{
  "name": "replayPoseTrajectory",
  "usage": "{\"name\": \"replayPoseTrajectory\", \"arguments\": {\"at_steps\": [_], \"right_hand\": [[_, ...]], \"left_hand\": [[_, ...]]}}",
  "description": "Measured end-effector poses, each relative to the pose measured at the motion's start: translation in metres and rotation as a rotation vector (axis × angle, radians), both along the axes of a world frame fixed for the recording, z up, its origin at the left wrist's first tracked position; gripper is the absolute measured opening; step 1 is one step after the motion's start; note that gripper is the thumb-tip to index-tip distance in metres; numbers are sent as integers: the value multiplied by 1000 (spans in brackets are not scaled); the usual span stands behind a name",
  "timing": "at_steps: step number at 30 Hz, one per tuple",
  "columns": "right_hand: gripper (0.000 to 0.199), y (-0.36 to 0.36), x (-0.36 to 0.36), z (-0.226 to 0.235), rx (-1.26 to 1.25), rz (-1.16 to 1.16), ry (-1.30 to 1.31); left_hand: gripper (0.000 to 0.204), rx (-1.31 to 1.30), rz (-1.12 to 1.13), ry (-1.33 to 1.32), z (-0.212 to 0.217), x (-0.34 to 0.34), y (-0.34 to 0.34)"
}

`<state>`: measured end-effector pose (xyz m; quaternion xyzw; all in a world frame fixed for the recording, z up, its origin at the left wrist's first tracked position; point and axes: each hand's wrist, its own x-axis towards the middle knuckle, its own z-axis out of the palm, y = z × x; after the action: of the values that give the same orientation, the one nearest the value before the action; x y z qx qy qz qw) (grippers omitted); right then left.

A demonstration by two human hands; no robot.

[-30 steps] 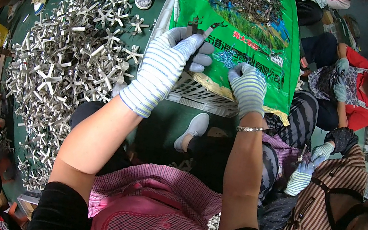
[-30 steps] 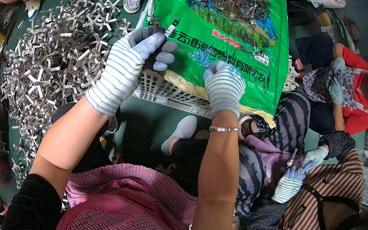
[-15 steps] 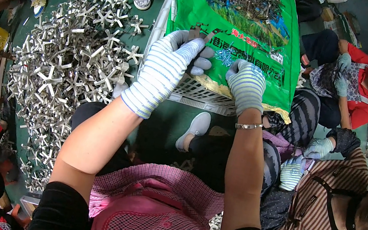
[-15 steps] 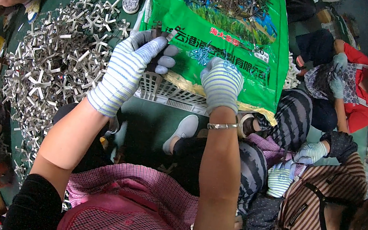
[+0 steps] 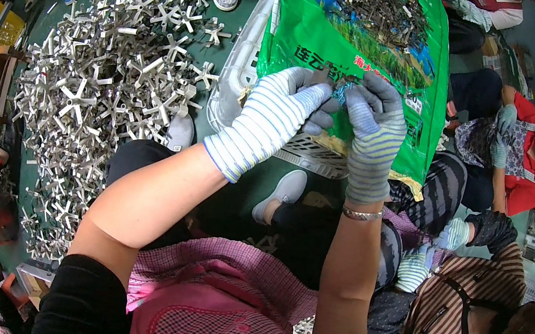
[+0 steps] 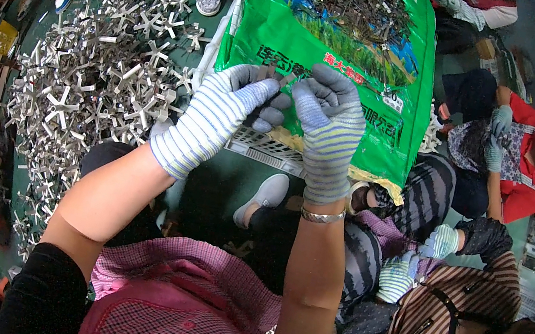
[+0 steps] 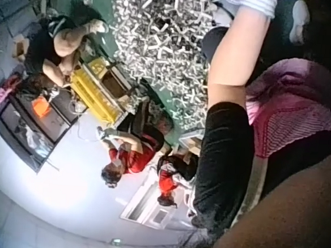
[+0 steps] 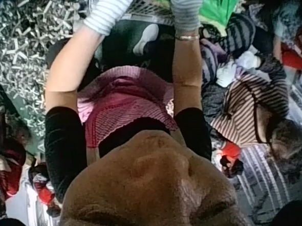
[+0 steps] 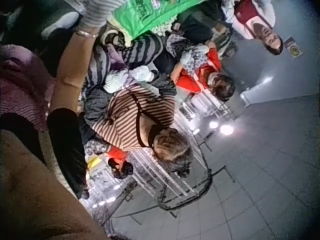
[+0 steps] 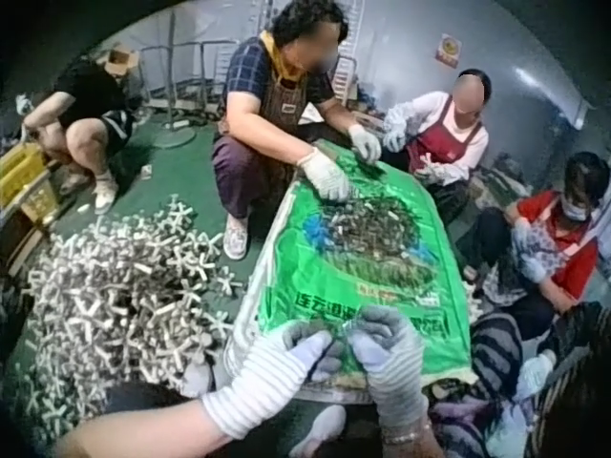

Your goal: Sorting and assembling small plastic or rubber manufacturing components.

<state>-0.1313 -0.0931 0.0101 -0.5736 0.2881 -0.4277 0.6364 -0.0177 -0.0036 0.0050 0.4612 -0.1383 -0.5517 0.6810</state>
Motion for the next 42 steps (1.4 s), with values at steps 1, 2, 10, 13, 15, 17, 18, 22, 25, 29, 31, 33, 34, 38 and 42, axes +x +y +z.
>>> {"name": "replayPoseTrajectory", "arguments": {"at_steps": [1, 2, 10, 13, 15, 17, 18, 22, 25, 29, 31, 33, 34, 38, 42], "right_hand": [[30, 0, 0, 0, 0, 6, 0], [33, 0, 1, 0, 9, 18, 18], [35, -2, 2, 0, -3, 17, 20], [32, -2, 2, -3, -45, 5, 23], [30, -1, 6, -6, -128, -61, 51], [29, -1, 6, -11, -150, -57, 32], [28, -1, 7, -13, -170, -53, 13], [25, 1, 10, -13, -188, -59, 21], [19, 7, 12, -4, -219, -75, 177], [20, 0, 8, -9, -236, -21, 297], [20, 5, 11, -4, -165, -3, 256], [19, 6, 13, -6, -107, 10, 184], [19, 6, 12, -7, -107, 6, 185], [17, 3, 9, -11, 11, -11, 113], [16, 4, 10, -13, 67, -16, 53]], "left_hand": [[26, -19, -9, -17, -3, 1, 0], [27, -38, -19, -34, -4, 2, 0], [27, -30, -31, -72, 3, -1, 2], [26, -39, -30, -93, 4, -1, 2], [26, -51, -29, -121, 4, -2, 3], [24, -68, -34, -171, 0, -3, 3], [24, -69, -34, -172, 0, -4, 2], [20, -88, -18, -188, -6, -6, 2], [22, -95, -15, -185, -10, -9, 2], [17, -85, 32, -134, -10, -11, 1], [16, -98, 57, -149, -8, -11, 3], [16, -79, 64, -165, -6, -11, 2], [16, -60, 75, -180, -5, -12, 2], [19, -60, 53, -255, -7, -20, 0], [18, -89, 68, -203, -10, -19, -2]]}}
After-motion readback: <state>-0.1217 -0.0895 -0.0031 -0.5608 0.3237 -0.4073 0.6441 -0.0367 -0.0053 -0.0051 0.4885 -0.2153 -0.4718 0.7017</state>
